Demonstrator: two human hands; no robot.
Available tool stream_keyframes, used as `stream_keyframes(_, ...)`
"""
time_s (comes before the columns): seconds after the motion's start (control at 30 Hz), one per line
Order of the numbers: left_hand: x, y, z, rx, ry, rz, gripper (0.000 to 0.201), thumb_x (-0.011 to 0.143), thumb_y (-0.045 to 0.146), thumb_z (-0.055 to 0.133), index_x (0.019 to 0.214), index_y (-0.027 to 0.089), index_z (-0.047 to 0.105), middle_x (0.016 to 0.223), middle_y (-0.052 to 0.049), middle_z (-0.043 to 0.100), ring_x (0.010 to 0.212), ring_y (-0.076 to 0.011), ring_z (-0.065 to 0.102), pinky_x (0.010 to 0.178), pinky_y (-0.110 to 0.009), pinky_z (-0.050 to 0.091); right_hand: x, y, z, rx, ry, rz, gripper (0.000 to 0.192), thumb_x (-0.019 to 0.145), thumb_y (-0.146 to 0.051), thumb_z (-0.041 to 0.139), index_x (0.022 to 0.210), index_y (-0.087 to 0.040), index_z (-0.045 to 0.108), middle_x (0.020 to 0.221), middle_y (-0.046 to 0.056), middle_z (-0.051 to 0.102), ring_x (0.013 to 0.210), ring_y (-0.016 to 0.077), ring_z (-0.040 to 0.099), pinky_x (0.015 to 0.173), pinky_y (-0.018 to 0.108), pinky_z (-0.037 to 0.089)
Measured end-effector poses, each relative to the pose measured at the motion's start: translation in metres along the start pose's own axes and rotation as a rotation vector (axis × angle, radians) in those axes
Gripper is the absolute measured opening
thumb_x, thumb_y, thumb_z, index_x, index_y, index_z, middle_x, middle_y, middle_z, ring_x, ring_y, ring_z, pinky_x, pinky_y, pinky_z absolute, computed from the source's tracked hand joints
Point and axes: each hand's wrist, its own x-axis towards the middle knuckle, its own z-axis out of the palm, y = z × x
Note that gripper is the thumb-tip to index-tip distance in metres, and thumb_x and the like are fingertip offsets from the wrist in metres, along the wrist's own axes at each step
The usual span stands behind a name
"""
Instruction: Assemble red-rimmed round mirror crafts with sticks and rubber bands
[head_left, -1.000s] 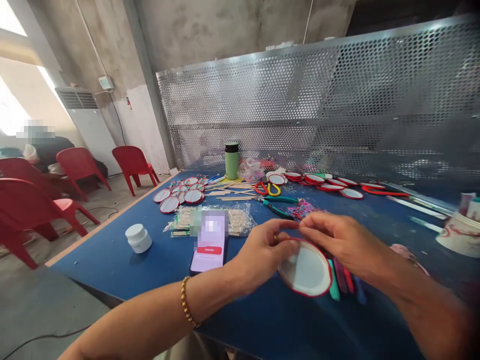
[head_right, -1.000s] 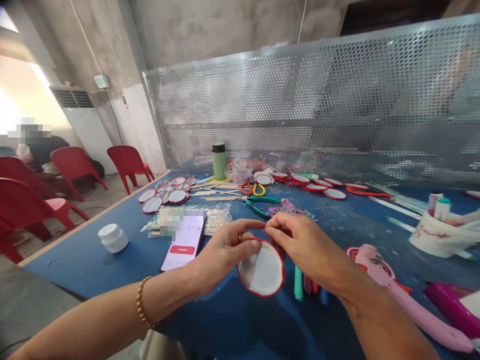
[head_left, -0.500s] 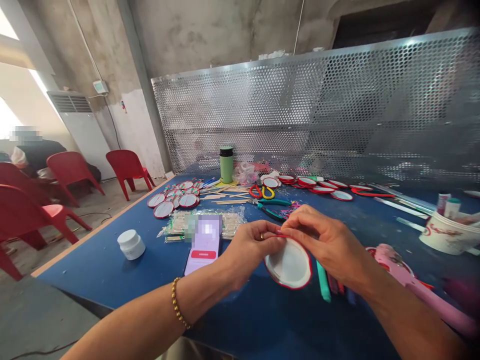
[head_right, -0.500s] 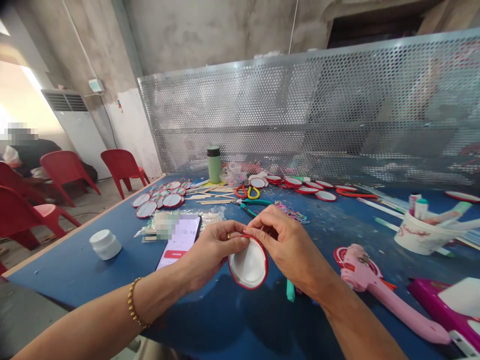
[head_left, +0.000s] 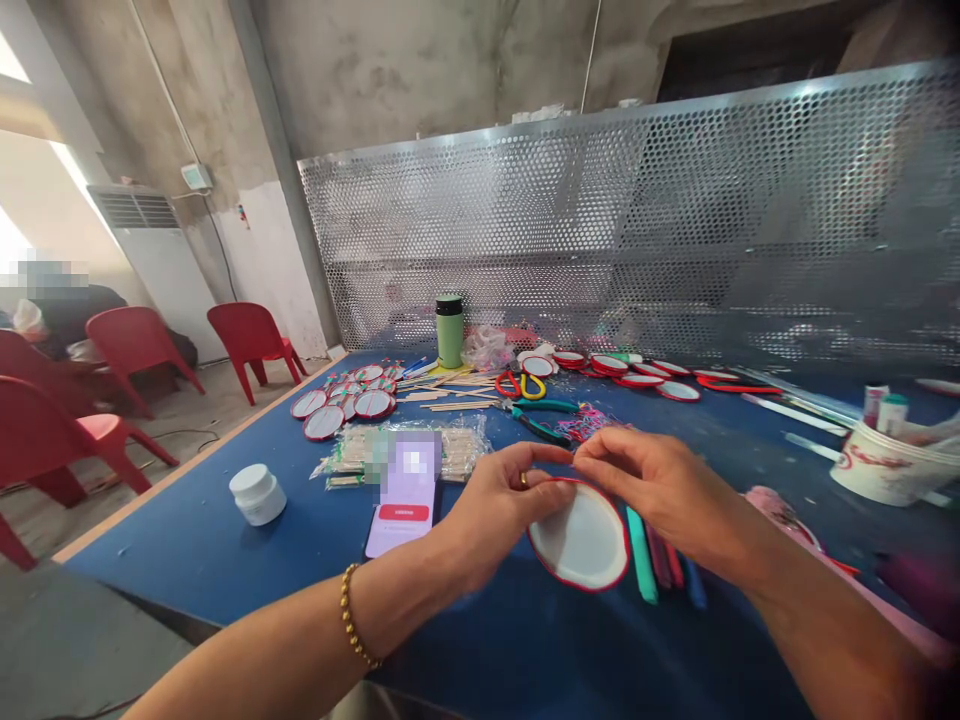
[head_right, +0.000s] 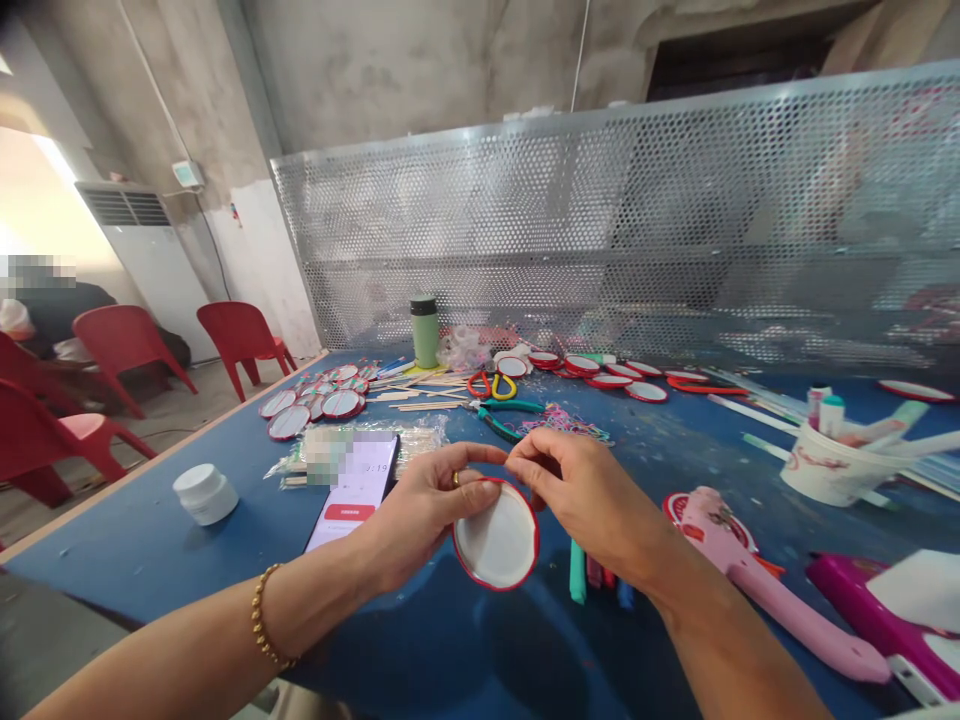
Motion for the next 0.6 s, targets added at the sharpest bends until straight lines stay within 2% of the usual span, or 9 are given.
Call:
stream_keyframes(0.13,0.001,-0.002,0.000,0.040,0.042,0.009,0.042,0.069,0.036,0.082,0.099,0.010,0.069,0.076,-0.004,0.068,0.069,-0.0133,0.060,0.067,-0.026,0.042,0.000,0.001,0.004,0.062,-0.021,0.035,0.041,0.083,-0.058,0.059,0.070,-0.020,0.069,0.063,0.003,0.067,0.057,0.0160,0.058,0.049,0.025,0.044)
stream_keyframes(0.27,0.002,-0.004,-0.001,-0.018,-0.008,-0.030,0.047,0.064,0.038,0.086,0.097,0.009,0.070,0.073,-0.003,0.067,0.067,-0.0125,0.061,0.067,-0.025,0.042,0.000,-0.004,0.006,0.152,-0.022,0.043,0.046,0.078,-0.064,0.063,0.071,-0.019,0.068,0.062,0.002,0.065,0.055,0.0148,0.057,0.047,0.024,0.044)
stream_keyframes(0.47,0.001,-0.003,0.001,-0.109,0.010,-0.109,0.047,0.055,0.037,0.091,0.086,0.009,0.069,0.071,-0.003,0.067,0.061,-0.0096,0.059,0.063,-0.023,0.042,-0.003,-0.010,0.006,0.145,-0.022,-0.037,0.041,0.084,-0.060,0.062,0.072,-0.020,0.065,0.064,0.000,0.062,0.057,0.0126,0.054,0.050,0.022,0.043)
stream_keyframes(0.6,0.000,-0.002,0.001,-0.142,0.007,-0.129,0.040,0.057,0.034,0.090,0.082,0.011,0.068,0.069,-0.001,0.066,0.059,-0.0092,0.058,0.061,-0.023,0.042,-0.005,-0.010,0.006,0.166,-0.029,-0.043,0.040,0.086,-0.060,0.061,0.075,-0.021,0.065,0.066,0.000,0.063,0.059,0.0130,0.056,0.051,0.022,0.044)
